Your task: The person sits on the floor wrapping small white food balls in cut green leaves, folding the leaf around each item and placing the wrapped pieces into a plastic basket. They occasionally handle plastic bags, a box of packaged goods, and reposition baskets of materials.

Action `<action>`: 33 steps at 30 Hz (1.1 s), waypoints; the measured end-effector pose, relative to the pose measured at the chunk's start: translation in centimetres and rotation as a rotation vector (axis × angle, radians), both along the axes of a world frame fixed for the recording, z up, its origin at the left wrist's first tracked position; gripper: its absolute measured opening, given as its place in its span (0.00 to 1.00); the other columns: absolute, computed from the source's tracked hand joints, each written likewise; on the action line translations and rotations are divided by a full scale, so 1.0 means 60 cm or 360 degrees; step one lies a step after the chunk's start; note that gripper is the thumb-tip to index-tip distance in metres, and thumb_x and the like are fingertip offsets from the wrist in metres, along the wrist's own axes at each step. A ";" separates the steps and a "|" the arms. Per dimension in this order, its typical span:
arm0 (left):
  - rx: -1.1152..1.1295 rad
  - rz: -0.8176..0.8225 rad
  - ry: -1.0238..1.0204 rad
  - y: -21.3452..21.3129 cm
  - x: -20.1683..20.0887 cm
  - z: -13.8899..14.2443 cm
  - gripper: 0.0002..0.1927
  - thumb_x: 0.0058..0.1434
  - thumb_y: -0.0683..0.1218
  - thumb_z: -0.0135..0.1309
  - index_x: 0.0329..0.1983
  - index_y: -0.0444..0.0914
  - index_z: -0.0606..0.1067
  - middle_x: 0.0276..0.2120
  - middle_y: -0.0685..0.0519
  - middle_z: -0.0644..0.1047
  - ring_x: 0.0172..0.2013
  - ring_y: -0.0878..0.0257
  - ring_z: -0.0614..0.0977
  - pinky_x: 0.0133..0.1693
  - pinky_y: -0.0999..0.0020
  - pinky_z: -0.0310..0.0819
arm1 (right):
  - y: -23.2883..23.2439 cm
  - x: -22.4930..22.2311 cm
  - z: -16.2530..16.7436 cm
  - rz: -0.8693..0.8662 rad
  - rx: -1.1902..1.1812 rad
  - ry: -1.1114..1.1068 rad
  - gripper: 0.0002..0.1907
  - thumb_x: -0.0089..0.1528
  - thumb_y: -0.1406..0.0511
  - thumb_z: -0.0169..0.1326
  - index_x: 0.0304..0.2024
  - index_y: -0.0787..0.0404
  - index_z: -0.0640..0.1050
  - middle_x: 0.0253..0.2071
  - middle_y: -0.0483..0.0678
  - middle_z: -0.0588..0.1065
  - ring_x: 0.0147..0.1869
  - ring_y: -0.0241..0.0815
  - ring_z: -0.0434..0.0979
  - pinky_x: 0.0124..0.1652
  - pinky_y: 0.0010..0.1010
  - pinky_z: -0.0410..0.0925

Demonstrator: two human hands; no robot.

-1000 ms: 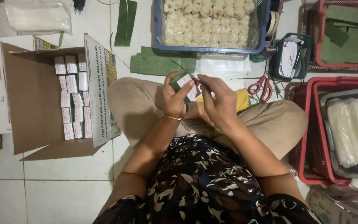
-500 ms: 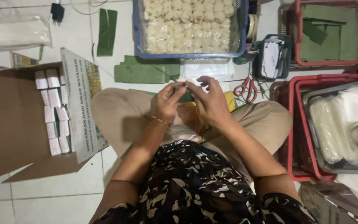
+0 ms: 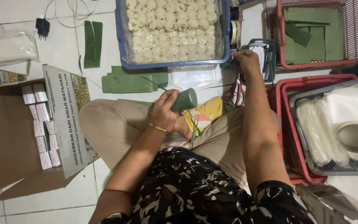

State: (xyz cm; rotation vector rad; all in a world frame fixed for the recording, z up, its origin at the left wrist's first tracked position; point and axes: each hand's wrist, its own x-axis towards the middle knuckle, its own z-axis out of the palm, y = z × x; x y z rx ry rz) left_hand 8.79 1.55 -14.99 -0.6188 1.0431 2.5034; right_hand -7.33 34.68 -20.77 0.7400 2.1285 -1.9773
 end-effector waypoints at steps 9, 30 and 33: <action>-0.0202 0.0125 0.0246 0.012 0.000 0.050 0.07 0.65 0.41 0.57 0.46 0.39 0.75 0.46 0.53 0.80 0.44 0.62 0.82 0.39 0.58 0.81 | -0.014 0.068 -0.054 -0.0414 -0.0231 0.0512 0.05 0.60 0.71 0.60 0.40 0.63 0.82 0.39 0.49 0.80 0.41 0.42 0.81 0.42 0.31 0.75; -0.2021 0.0282 0.2162 -0.020 0.050 0.205 0.20 0.45 0.48 0.63 0.39 0.32 0.79 0.47 0.43 0.78 0.54 0.43 0.81 0.55 0.53 0.79 | -0.246 0.282 0.260 0.0295 -0.0490 0.0599 0.13 0.59 0.74 0.61 0.47 0.66 0.81 0.32 0.47 0.80 0.33 0.34 0.79 0.35 0.26 0.72; -0.1801 0.0217 0.1795 -0.019 0.069 0.195 0.09 0.58 0.35 0.62 0.42 0.35 0.82 0.50 0.46 0.79 0.52 0.50 0.83 0.52 0.59 0.81 | -0.284 0.301 0.292 0.0361 -0.0298 0.0700 0.16 0.59 0.73 0.63 0.49 0.62 0.78 0.28 0.44 0.77 0.31 0.32 0.75 0.33 0.23 0.69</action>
